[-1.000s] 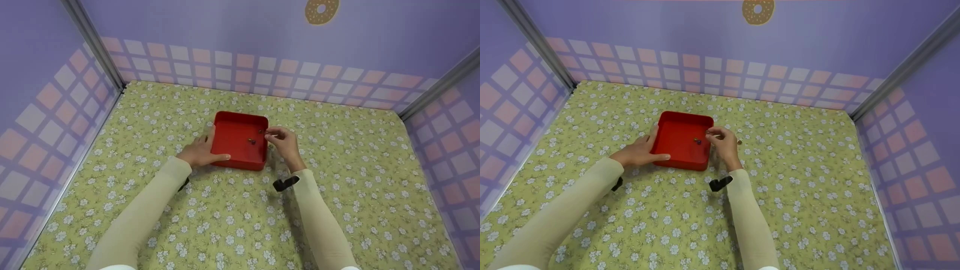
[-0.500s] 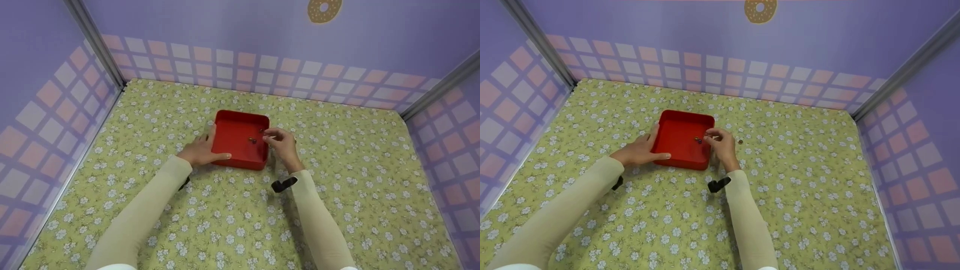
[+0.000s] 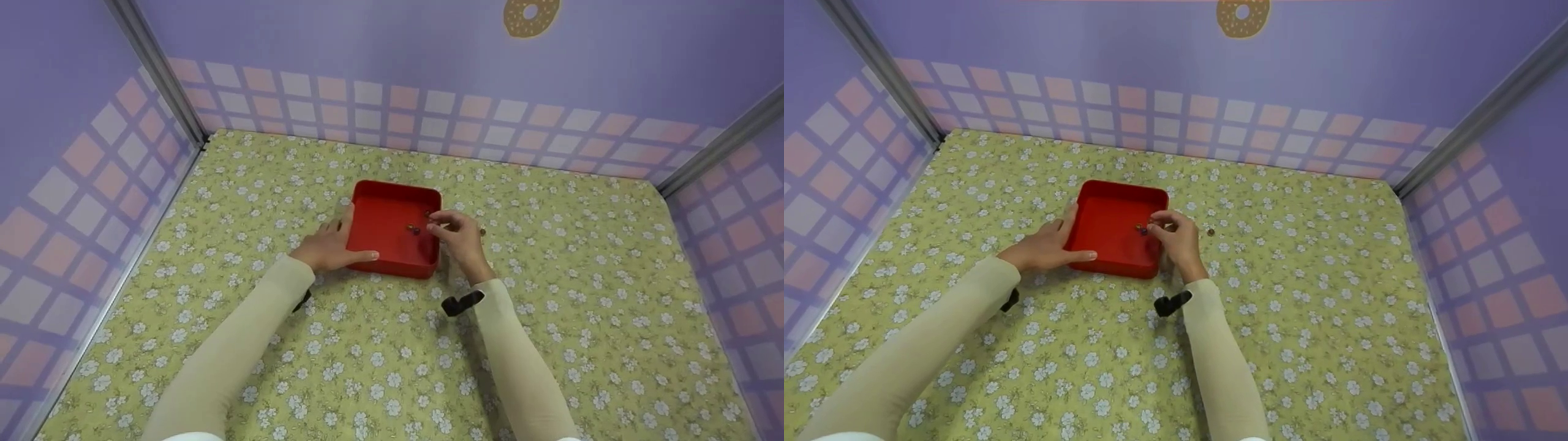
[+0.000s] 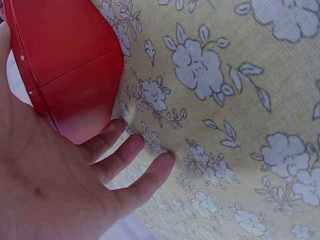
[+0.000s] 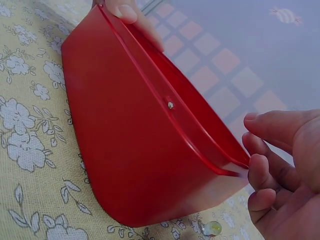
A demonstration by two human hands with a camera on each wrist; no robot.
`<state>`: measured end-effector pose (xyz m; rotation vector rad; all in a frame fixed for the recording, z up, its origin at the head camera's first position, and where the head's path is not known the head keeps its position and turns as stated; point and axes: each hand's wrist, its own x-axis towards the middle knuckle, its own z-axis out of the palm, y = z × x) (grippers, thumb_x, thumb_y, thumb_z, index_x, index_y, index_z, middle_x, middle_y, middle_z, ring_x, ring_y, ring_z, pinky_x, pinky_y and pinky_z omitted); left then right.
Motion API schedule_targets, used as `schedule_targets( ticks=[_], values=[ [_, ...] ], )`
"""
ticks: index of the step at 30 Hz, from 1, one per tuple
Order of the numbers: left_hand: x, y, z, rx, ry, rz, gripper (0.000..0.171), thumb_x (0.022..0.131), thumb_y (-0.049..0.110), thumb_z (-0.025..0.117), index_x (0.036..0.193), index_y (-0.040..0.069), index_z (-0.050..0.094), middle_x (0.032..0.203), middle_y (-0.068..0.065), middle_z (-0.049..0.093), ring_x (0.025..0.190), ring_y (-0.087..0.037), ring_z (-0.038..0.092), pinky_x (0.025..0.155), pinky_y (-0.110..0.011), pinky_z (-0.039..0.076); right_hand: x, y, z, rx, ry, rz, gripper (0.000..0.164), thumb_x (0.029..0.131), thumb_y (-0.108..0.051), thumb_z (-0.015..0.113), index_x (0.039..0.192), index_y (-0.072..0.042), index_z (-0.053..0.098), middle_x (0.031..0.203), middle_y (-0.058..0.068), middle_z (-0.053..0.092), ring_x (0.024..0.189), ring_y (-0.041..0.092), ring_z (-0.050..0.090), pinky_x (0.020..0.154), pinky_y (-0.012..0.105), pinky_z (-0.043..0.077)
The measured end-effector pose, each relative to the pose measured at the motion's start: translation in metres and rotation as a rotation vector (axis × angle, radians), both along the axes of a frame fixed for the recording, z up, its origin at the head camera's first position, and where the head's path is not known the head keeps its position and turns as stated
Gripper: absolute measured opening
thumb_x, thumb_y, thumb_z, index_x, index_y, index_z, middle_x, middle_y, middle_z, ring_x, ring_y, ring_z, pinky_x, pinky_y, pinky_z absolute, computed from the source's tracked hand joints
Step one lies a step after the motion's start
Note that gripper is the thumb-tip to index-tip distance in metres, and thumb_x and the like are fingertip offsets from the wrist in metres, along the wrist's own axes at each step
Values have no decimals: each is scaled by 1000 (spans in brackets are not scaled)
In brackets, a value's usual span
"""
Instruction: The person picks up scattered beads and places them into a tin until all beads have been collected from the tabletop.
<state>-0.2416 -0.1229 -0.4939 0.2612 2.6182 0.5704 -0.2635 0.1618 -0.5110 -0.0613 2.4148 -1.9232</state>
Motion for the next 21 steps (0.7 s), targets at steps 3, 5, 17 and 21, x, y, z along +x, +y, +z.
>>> schedule_targets(
  ticks=[3, 5, 17, 21],
  values=[
    [0, 0, 0, 1, 3, 1, 120, 73, 89, 44, 151, 29, -24, 164, -12, 6, 148, -42, 16, 111, -62, 30, -1, 0, -4, 10, 15, -7, 27, 89, -16, 71, 111, -2, 70, 105, 8, 67, 77, 12, 57, 75, 36, 52],
    [0, 0, 0, -1, 6, 3, 119, 73, 88, 44, 152, 30, -23, 164, -12, 7, 148, -42, 17, 111, -62, 30, -1, 0, -4, 9, 14, -9, 26, 89, -15, 71, 111, -2, 69, 103, 5, 67, 78, 13, 57, 73, 33, 51],
    [2, 0, 1, 11, -2, 1, 122, 69, 92, 42, 152, 30, -23, 164, -13, 6, 148, -43, 13, 111, -61, 31, 0, 1, -3, 27, 10, -1, 25, 89, -19, 71, 110, -6, 71, 105, 7, 67, 76, 12, 56, 66, 23, 47],
    [2, 1, 1, 21, -2, 4, 121, 71, 90, 44, 152, 29, -22, 164, -12, 6, 149, -42, 13, 110, -61, 32, 0, 1, -3, 23, 13, 9, 29, 89, -19, 71, 113, -3, 70, 108, 9, 67, 76, 11, 55, 67, 24, 47]
  ],
)
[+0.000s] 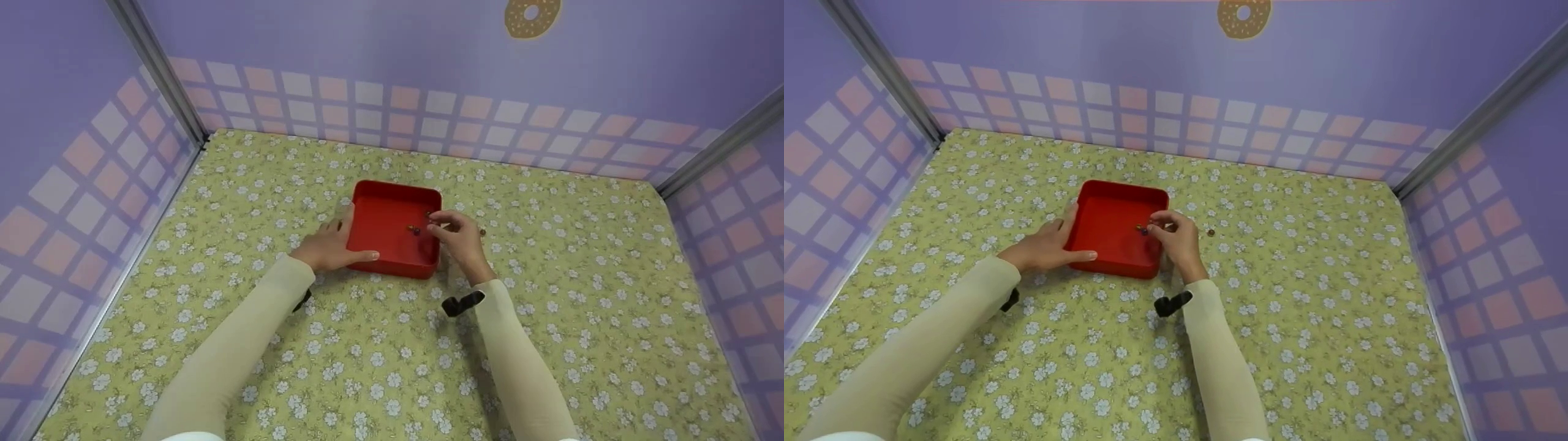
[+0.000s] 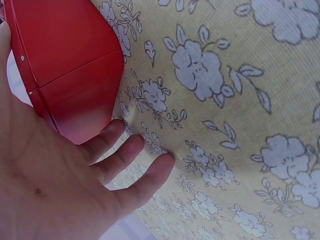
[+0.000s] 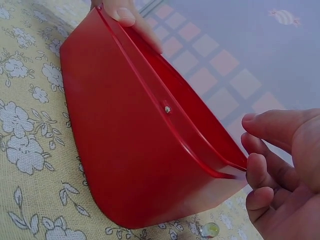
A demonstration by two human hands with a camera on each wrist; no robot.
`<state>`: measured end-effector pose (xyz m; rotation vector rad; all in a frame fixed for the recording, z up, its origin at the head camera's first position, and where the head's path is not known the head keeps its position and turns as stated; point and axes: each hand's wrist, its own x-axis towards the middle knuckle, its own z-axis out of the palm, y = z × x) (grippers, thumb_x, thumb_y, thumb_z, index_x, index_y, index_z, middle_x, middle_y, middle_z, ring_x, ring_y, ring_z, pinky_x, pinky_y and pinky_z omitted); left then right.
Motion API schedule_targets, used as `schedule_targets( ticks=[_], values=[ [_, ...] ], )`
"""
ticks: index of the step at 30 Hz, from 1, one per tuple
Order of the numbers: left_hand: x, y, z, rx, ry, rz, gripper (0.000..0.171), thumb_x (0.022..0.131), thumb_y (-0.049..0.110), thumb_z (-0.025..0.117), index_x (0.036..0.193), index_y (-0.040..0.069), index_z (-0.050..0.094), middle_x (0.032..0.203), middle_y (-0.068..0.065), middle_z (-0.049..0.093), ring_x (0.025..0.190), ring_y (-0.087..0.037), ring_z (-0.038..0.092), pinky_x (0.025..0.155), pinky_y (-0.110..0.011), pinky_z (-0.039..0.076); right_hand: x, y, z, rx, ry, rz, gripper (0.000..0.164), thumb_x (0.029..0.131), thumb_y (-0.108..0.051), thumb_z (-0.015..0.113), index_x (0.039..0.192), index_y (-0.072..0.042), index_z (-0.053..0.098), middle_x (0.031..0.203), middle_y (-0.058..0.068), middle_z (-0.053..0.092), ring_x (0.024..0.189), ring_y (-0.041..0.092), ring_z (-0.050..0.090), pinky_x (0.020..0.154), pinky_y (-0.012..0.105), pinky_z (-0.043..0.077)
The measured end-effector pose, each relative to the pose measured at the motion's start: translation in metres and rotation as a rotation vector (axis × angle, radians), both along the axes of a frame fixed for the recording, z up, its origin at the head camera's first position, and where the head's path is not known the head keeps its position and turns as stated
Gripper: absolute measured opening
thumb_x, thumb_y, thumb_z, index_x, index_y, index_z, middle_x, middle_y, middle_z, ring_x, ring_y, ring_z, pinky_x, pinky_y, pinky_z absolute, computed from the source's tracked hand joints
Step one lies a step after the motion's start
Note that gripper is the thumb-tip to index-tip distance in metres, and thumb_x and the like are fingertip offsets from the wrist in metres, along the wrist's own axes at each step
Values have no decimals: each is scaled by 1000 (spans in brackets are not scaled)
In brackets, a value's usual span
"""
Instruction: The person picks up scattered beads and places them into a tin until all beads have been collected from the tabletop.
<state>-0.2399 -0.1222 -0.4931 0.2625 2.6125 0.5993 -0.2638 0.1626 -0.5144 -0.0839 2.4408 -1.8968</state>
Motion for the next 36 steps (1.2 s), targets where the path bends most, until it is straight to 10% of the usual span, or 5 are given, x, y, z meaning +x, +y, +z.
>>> schedule_targets(
  ticks=[12, 25, 36],
  values=[
    [0, 1, -2, -16, 14, -4, 119, 74, 87, 44, 152, 27, -21, 164, -14, 6, 149, -40, 14, 112, -62, 28, 3, 2, 2, -38, -9, -12, 26, 90, -16, 70, 113, -4, 69, 106, 4, 67, 88, 36, 58, 84, 52, 52],
    [-1, 0, -3, -5, -3, 10, 119, 73, 87, 46, 151, 31, -24, 164, -13, 6, 149, -40, 12, 112, -62, 27, 4, 12, 8, -27, 37, -19, 31, 90, -18, 69, 116, 0, 67, 107, 8, 68, 96, 47, 57, 85, 55, 51],
    [0, 0, -1, 2, 2, 12, 122, 70, 91, 43, 152, 30, -23, 164, -14, 5, 149, -42, 13, 111, -64, 29, 5, 20, 18, -2, 29, -47, 27, 89, -16, 70, 112, -1, 69, 110, 17, 67, 78, 11, 58, 75, 32, 52]
  ],
)
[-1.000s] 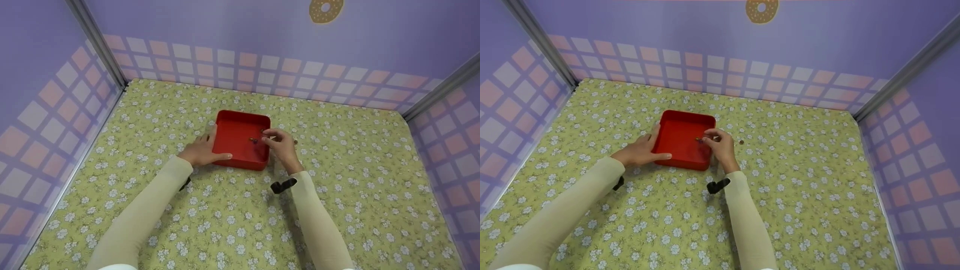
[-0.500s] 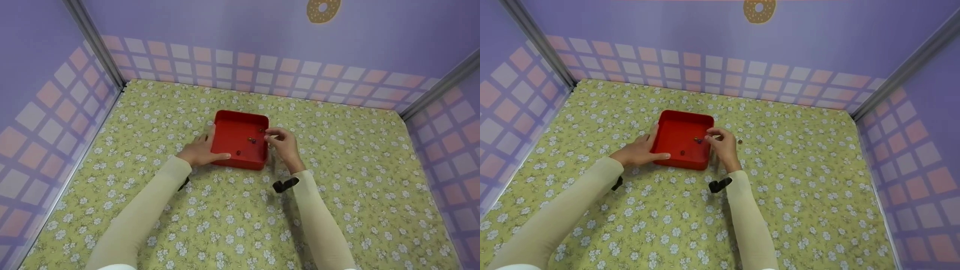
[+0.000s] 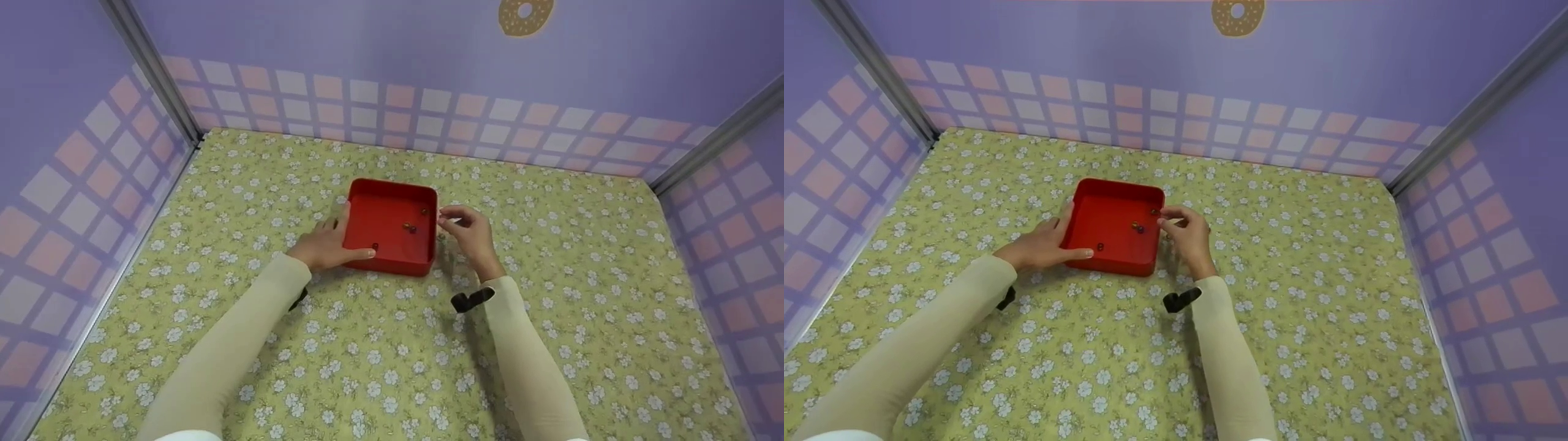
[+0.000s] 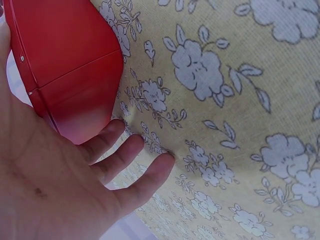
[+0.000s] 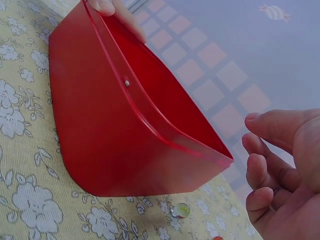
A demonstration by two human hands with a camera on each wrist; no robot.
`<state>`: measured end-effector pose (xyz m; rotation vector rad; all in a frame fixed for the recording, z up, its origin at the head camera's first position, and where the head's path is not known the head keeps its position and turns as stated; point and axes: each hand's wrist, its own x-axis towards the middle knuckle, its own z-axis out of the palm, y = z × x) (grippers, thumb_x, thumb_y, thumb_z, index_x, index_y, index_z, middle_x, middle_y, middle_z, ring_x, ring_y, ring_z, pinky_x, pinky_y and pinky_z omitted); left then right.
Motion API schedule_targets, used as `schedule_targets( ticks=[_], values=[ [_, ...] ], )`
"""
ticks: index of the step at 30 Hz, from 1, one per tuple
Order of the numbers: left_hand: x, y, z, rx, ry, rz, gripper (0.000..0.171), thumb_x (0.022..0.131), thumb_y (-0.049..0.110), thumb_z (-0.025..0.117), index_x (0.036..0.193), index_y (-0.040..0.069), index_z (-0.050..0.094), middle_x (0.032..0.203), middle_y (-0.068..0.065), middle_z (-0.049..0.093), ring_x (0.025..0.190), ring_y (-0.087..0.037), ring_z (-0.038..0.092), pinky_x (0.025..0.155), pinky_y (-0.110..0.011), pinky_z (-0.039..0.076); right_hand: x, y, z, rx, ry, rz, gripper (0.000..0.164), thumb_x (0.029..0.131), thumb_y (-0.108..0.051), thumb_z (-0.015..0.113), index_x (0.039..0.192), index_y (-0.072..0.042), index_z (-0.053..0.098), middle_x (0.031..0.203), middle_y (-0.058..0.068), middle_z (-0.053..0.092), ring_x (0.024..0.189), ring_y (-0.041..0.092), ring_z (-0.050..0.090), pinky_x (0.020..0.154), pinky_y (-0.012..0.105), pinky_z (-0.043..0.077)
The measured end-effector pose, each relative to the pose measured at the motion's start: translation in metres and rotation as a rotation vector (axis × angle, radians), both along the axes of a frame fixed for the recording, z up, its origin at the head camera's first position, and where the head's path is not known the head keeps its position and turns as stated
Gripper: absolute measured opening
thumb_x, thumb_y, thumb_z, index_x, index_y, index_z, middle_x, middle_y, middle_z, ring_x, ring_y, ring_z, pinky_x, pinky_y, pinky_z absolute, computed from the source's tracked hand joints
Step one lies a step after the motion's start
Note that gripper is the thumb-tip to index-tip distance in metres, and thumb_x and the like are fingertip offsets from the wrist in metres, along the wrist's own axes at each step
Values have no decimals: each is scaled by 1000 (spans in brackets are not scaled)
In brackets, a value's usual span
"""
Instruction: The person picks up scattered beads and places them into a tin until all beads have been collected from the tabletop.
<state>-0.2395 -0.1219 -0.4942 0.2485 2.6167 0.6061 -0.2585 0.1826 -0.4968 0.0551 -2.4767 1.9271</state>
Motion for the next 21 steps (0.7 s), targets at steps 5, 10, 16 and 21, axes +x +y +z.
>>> schedule_targets(
  ticks=[5, 10, 16, 21],
  values=[
    [0, -1, -1, 3, 8, -1, 123, 69, 92, 42, 153, 28, -21, 164, -14, 5, 149, -42, 13, 110, -63, 30, 5, 0, 9, 27, -1, -5, 27, 90, -15, 69, 112, 0, 68, 111, 15, 67, 84, 25, 59, 78, 36, 53],
    [0, -1, -2, 3, 6, 3, 123, 69, 92, 43, 152, 28, -22, 164, -14, 6, 148, -42, 13, 110, -63, 30, -3, 8, -8, 29, 24, -21, 24, 90, -19, 70, 110, -6, 71, 106, 8, 69, 84, 20, 61, 87, 55, 49],
    [0, 0, -1, -5, -3, -1, 117, 77, 83, 48, 152, 28, -23, 164, -14, 5, 149, -42, 11, 111, -64, 27, -3, 13, -8, 46, 43, -22, 19, 90, -20, 70, 107, -12, 72, 105, 6, 70, 82, 15, 61, 84, 50, 51],
    [-1, 0, -1, -14, -6, -11, 118, 75, 85, 47, 152, 29, -23, 163, -15, 7, 149, -41, 12, 111, -62, 31, -3, 17, -8, 42, 43, -15, 21, 90, -21, 70, 108, -11, 71, 103, 3, 69, 90, 30, 63, 82, 42, 54]
  ],
)
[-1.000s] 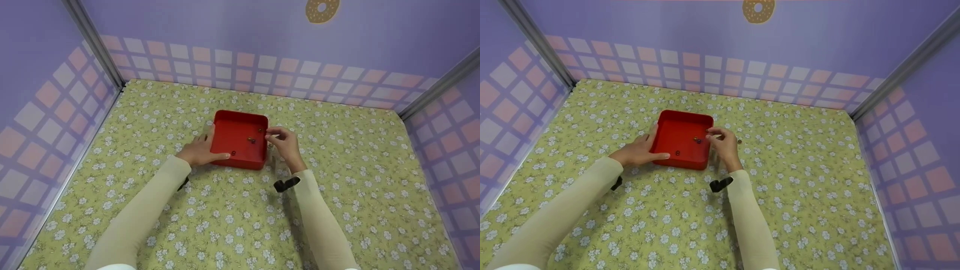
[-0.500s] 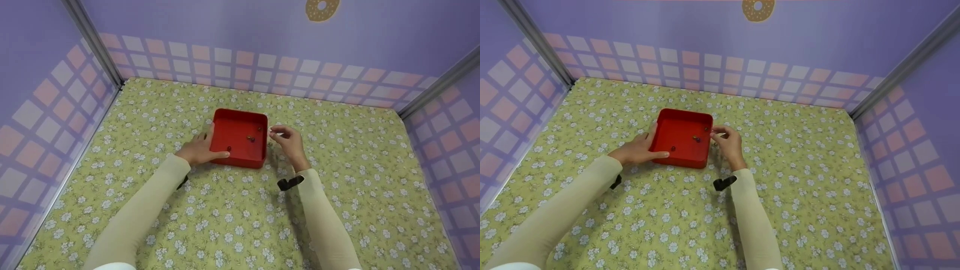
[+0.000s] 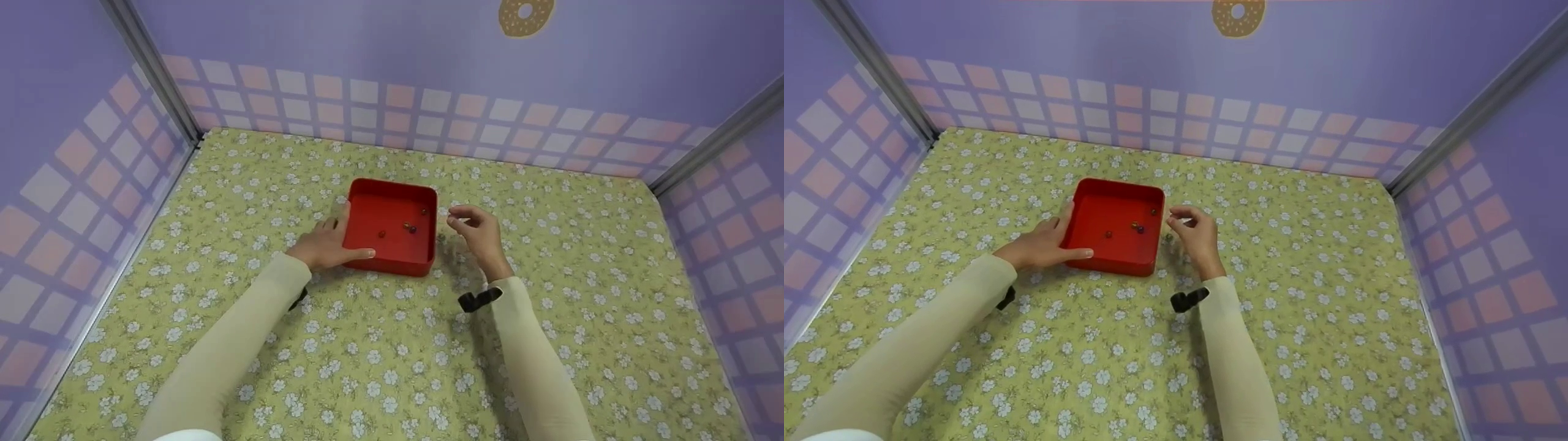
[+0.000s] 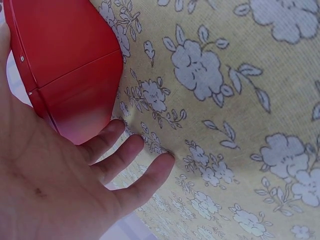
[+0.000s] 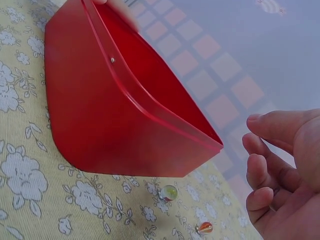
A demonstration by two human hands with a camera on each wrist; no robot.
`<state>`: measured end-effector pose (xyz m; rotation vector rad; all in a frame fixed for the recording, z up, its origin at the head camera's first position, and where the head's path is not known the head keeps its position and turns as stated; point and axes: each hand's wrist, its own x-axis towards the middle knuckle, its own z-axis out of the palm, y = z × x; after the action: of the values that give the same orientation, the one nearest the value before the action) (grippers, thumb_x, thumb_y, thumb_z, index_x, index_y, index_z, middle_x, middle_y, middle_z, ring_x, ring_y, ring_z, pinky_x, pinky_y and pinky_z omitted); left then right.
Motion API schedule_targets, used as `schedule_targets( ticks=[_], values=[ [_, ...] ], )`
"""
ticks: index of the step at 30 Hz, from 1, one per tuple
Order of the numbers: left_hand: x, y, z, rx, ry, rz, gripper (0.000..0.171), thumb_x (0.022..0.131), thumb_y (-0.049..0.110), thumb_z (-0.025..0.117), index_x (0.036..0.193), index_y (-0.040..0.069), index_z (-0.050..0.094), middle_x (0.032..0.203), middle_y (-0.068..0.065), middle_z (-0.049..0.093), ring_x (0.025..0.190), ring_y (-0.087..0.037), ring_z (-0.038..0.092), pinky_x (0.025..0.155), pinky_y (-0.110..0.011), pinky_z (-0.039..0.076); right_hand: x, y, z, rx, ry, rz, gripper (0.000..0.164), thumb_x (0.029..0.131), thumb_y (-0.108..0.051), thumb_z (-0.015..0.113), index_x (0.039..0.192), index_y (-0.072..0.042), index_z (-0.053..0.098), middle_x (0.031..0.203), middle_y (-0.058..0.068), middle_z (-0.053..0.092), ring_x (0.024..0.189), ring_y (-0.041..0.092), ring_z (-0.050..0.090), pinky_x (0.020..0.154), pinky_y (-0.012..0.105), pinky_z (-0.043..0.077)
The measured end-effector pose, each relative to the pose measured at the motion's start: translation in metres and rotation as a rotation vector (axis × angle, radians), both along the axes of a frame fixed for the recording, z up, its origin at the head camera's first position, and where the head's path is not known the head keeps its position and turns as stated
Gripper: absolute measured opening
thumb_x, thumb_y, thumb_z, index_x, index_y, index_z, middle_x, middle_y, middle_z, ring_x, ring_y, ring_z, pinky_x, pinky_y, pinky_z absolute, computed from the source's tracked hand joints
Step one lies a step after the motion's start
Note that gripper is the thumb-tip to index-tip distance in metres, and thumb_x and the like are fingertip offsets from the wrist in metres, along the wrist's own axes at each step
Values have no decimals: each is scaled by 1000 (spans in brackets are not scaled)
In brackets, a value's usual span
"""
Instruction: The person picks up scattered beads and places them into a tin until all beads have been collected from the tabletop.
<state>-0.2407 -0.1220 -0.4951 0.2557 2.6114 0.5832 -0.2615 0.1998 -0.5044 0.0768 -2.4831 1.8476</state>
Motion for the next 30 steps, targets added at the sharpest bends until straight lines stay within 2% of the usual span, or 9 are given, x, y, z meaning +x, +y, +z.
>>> schedule_targets(
  ticks=[2, 8, 12, 15, 18, 24, 30],
  values=[
    [0, 0, 0, 0, -1, 0, 118, 75, 85, 47, 151, 29, -23, 163, -15, 8, 149, -42, 13, 110, -62, 31, 0, 1, 0, 1, -5, -3, 23, 90, -21, 69, 110, -9, 71, 103, 4, 69, 92, 33, 62, 82, 42, 54],
    [1, 0, -1, 2, 4, 11, 117, 76, 83, 48, 152, 29, -22, 163, -16, 8, 148, -42, 14, 110, -63, 31, 1, 7, -1, 17, -17, -22, 22, 91, -19, 68, 110, -8, 70, 108, 11, 68, 84, 19, 62, 82, 42, 53],
    [1, 0, -1, 2, 9, 11, 117, 76, 83, 48, 152, 29, -22, 163, -16, 9, 148, -42, 14, 110, -62, 31, 1, 12, 0, 7, -16, -32, 23, 91, -19, 68, 111, -8, 70, 107, 15, 68, 85, 25, 64, 75, 39, 53],
    [1, 0, -1, 2, 8, 10, 117, 76, 84, 48, 152, 28, -23, 163, -16, 8, 149, -42, 13, 111, -62, 30, 1, 14, 1, 9, -21, -37, 23, 91, -20, 68, 111, -9, 70, 105, 13, 69, 86, 27, 65, 76, 39, 53],
    [1, 0, 0, 9, -2, 16, 117, 76, 84, 48, 152, 28, -23, 163, -16, 6, 149, -42, 11, 111, -63, 28, 0, 16, 1, 5, -34, -45, 23, 91, -21, 68, 111, -11, 70, 104, 10, 69, 88, 26, 66, 82, 42, 53],
    [0, 0, 0, 11, -11, 21, 119, 75, 85, 48, 152, 29, -23, 163, -16, 5, 149, -42, 11, 111, -63, 29, 0, 20, 1, -5, -42, -59, 23, 91, -21, 68, 111, -10, 70, 105, 7, 69, 94, 36, 63, 85, 47, 52],
    [-1, -1, -1, -23, 24, -10, 121, 73, 89, 43, 153, 25, -20, 163, -17, 9, 149, -40, 14, 110, -64, 30, -2, 25, 2, 33, -22, -80, 23, 91, -21, 69, 110, -9, 71, 105, 7, 69, 90, 26, 64, 83, 43, 53]
  ],
)
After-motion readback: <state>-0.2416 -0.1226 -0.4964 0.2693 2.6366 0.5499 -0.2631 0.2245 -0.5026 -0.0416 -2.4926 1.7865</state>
